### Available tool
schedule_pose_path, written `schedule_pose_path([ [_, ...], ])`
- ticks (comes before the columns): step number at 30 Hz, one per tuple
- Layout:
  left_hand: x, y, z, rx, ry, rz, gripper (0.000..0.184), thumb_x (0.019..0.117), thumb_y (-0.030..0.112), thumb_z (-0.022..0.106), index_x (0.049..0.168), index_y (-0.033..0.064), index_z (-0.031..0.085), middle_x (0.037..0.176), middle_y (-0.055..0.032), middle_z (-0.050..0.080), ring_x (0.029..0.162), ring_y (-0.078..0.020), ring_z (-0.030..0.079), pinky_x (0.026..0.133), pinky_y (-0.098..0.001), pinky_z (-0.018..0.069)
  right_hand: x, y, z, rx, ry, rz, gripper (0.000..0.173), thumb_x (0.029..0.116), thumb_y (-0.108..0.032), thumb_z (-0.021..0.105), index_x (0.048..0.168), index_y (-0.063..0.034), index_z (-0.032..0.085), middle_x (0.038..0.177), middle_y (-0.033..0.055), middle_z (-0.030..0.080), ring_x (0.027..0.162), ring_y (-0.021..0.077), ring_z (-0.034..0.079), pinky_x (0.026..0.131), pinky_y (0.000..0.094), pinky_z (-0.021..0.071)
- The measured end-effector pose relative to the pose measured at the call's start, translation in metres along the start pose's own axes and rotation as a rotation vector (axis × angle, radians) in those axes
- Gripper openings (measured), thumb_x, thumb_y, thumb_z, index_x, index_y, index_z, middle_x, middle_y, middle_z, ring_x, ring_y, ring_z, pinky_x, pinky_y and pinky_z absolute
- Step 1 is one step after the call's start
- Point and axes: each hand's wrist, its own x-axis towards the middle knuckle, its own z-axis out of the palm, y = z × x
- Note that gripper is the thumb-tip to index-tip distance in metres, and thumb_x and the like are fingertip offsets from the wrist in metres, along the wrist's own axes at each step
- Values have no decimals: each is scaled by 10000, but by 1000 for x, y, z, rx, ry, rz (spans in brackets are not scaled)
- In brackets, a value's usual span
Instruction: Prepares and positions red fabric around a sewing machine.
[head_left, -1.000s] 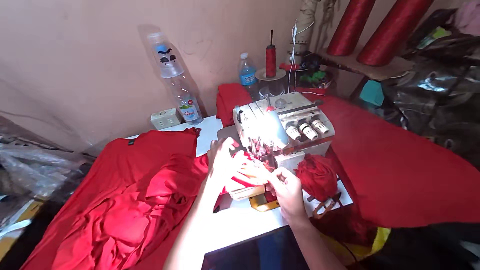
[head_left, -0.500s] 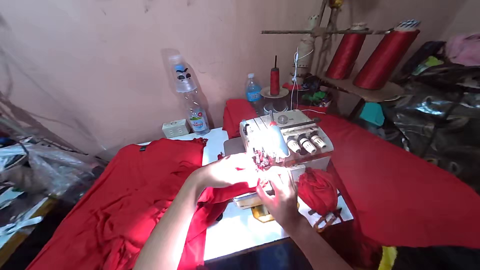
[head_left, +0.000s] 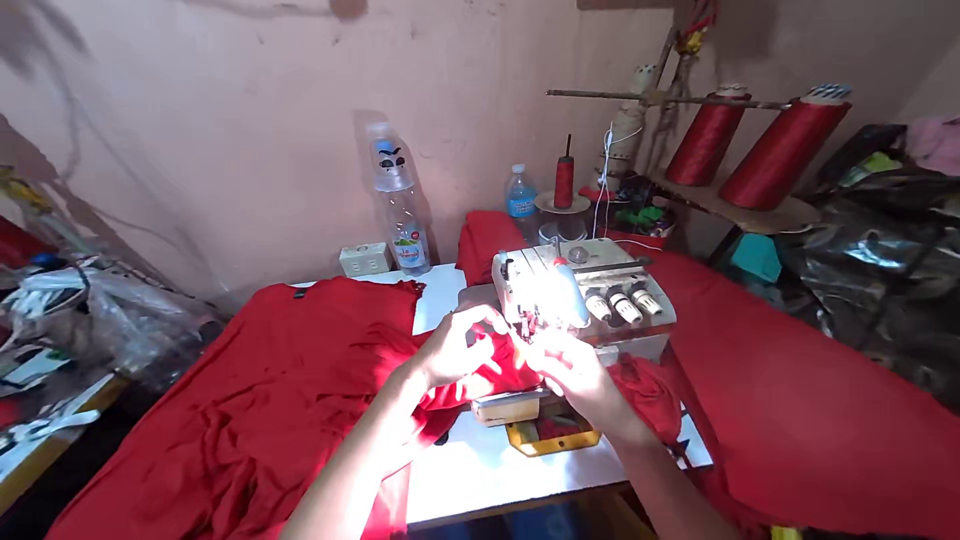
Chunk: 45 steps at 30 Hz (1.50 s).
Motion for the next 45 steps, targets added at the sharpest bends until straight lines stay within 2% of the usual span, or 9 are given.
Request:
schedule_pose_path([
  [10, -11, 11, -3, 140, -60, -57, 310, 1002, 219, 566, 1202, 17, 689, 1321, -146, 623, 1334, -261, 488, 1149, -419, 355, 0, -6, -5, -78, -37, -116, 182, 883, -66, 679, 1050, 5, 680, 942, -21, 706, 855, -26, 661, 786, 166, 570],
  [14, -32, -5, 0, 347, -34, 136, 192, 891, 131, 602, 977, 21, 733, 1034, -138, 710, 1057, -279, 654, 939, -461, 507, -6, -6, -9, 65, 47, -73, 494, 897, -22, 651, 1320, 118, 438, 1097, 42, 705, 975, 31, 692, 857, 212, 588],
  [17, -17, -12, 9, 534, -239, 91, 369, 928, 129, 549, 1242, -5, 690, 1288, -201, 653, 1278, -379, 563, 1050, -577, 429, -11, -5, -1, 70, 81, -108, 548, 914, -24, 604, 1368, 162, 360, 1142, 68, 680, 968, 10, 678, 836, 186, 576],
  [19, 1, -10, 8, 553, -312, 98, 275, 962, 143, 558, 1126, -24, 702, 1197, -224, 665, 1245, -419, 566, 1049, -610, 415, -14, -5, 0, 76, 93, -145, 566, 920, -49, 595, 1370, 179, 338, 1165, 76, 664, 987, -2, 668, 828, 178, 573],
  [25, 21, 31, -10, 72, -612, -9, 204, 942, 192, 617, 924, 6, 697, 829, -16, 635, 783, -23, 565, 724, -229, 466, -21, 10, -1, 141, 82, -203, 738, 1004, -358, 543, 1407, 198, 272, 1321, 121, 578, 1189, 34, 592, 968, 216, 529],
  [31, 22, 52, -13, 502, -555, -151, 391, 1002, 327, 513, 1206, 35, 677, 1222, -169, 649, 1276, -334, 518, 1130, -595, 255, -23, 7, 5, -173, -6, 13, 817, 1004, -696, 245, 944, 26, 622, 687, -93, 498, 628, -64, 451, 640, 153, 421],
  [35, 18, 38, -14, 398, -581, -96, 380, 1027, 342, 509, 1121, 38, 716, 1175, -164, 651, 1273, -344, 485, 1118, -624, 217, -20, 6, -3, -98, -65, 90, 752, 1053, -504, 216, 1159, 150, 571, 837, -25, 593, 669, -58, 455, 648, 149, 422],
  [40, 7, 30, -17, 284, -459, 40, 331, 996, 345, 566, 1139, 83, 709, 1161, -104, 659, 1218, -243, 530, 1088, -541, 297, -27, -3, 6, -92, -88, 47, 993, 1000, -712, 116, 1105, 109, 666, 1067, 110, 701, 994, 14, 615, 894, 225, 501],
  [45, 6, 19, -8, 216, -304, -57, 372, 931, 339, 677, 1108, 18, 736, 1245, -162, 653, 1270, -291, 497, 1069, -490, 353, -27, 3, 10, -314, 2, -228, 314, 952, -221, 574, 1047, 57, 687, 779, 48, 712, 669, 50, 635, 635, 239, 521],
])
